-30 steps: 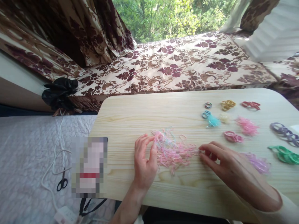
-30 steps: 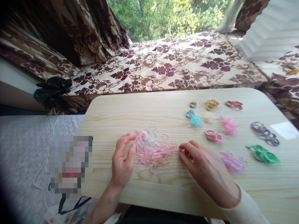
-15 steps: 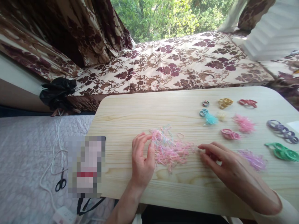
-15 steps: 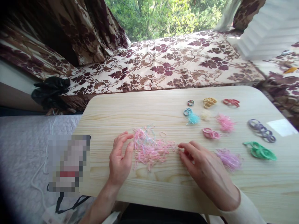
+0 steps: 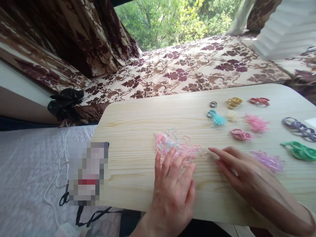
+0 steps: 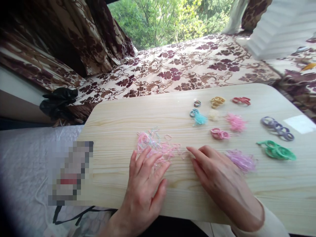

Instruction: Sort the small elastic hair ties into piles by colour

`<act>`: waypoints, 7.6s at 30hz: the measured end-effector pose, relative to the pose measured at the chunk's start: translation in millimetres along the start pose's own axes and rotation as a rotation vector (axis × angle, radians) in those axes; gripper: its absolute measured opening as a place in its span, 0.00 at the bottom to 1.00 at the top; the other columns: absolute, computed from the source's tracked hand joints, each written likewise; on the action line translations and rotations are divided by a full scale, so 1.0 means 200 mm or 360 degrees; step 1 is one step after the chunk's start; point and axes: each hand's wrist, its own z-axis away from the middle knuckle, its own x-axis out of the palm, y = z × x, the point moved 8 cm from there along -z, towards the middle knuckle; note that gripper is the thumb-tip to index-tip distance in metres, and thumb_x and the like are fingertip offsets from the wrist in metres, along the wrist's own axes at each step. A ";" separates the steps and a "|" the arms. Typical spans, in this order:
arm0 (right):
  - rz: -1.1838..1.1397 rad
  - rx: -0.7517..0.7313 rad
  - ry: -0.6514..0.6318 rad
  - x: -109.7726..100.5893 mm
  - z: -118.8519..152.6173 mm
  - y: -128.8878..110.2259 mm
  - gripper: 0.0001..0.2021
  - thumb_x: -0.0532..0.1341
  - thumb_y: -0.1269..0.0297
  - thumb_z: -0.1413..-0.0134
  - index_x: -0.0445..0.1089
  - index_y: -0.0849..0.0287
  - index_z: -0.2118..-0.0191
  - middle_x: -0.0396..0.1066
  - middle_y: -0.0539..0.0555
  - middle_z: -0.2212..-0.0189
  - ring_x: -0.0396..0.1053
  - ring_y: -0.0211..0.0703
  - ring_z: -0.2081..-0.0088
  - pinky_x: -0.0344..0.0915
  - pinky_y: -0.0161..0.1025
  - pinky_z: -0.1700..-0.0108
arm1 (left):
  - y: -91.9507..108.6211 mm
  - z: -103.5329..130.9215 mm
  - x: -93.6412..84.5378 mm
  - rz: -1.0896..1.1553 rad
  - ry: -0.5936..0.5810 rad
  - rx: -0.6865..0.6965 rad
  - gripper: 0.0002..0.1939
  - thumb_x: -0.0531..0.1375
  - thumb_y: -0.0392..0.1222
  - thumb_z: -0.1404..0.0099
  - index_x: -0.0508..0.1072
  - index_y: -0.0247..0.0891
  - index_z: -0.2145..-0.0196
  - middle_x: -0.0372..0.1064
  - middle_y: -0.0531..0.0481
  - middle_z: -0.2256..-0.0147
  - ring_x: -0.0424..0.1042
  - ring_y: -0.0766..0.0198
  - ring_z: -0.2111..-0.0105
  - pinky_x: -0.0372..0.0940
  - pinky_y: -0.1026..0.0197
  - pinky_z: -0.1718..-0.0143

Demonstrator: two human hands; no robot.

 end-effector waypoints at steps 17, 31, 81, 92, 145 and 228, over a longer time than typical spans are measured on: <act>-0.0072 0.0137 0.0119 -0.05 0.15 -0.02 0.13 0.51 0.61 0.32 0.71 0.55 0.65 0.71 0.49 0.71 0.70 0.35 0.74 0.63 0.34 0.73 | 0.10 -0.08 0.17 -0.0149 -0.0221 0.0026 0.19 0.54 0.43 0.29 0.67 0.43 0.42 0.57 0.44 0.34 0.45 0.48 0.30 0.45 0.32 0.33; -0.0091 0.0122 0.0210 -0.04 0.15 -0.05 0.14 0.50 0.64 0.31 0.68 0.57 0.67 0.68 0.50 0.72 0.68 0.36 0.73 0.61 0.36 0.68 | 0.10 -0.04 0.12 -0.0005 -0.0031 0.0009 0.15 0.56 0.34 0.33 0.72 0.36 0.50 0.70 0.42 0.45 0.54 0.50 0.33 0.45 0.40 0.32; -0.0043 0.0607 0.0229 -0.38 0.31 0.37 0.13 0.52 0.55 0.33 0.70 0.53 0.64 0.73 0.50 0.68 0.73 0.39 0.69 0.67 0.35 0.69 | 0.01 0.01 0.13 0.0122 0.0209 0.0217 0.17 0.60 0.29 0.39 0.75 0.39 0.53 0.75 0.46 0.54 0.62 0.50 0.38 0.45 0.42 0.32; 0.0515 0.0573 0.0315 -0.32 -0.02 0.67 0.16 0.50 0.60 0.36 0.72 0.57 0.69 0.73 0.54 0.71 0.70 0.41 0.72 0.58 0.38 0.72 | -0.01 0.02 0.14 0.0117 0.0328 0.0137 0.16 0.58 0.27 0.39 0.75 0.40 0.56 0.75 0.47 0.55 0.62 0.53 0.38 0.44 0.44 0.31; -0.0164 -0.0032 0.0059 -0.01 -0.04 -0.08 0.13 0.49 0.66 0.32 0.70 0.57 0.62 0.68 0.51 0.69 0.68 0.38 0.71 0.62 0.37 0.68 | 0.02 -0.04 0.07 0.0176 0.0191 -0.0182 0.17 0.55 0.32 0.33 0.73 0.39 0.49 0.72 0.45 0.49 0.56 0.51 0.36 0.44 0.42 0.32; -0.0189 0.0037 0.0038 0.00 -0.01 -0.09 0.13 0.51 0.65 0.33 0.68 0.55 0.69 0.69 0.51 0.71 0.68 0.39 0.71 0.61 0.39 0.66 | 0.02 -0.04 0.06 0.0224 0.0222 -0.0231 0.13 0.55 0.31 0.34 0.75 0.39 0.54 0.74 0.46 0.52 0.59 0.52 0.37 0.44 0.41 0.32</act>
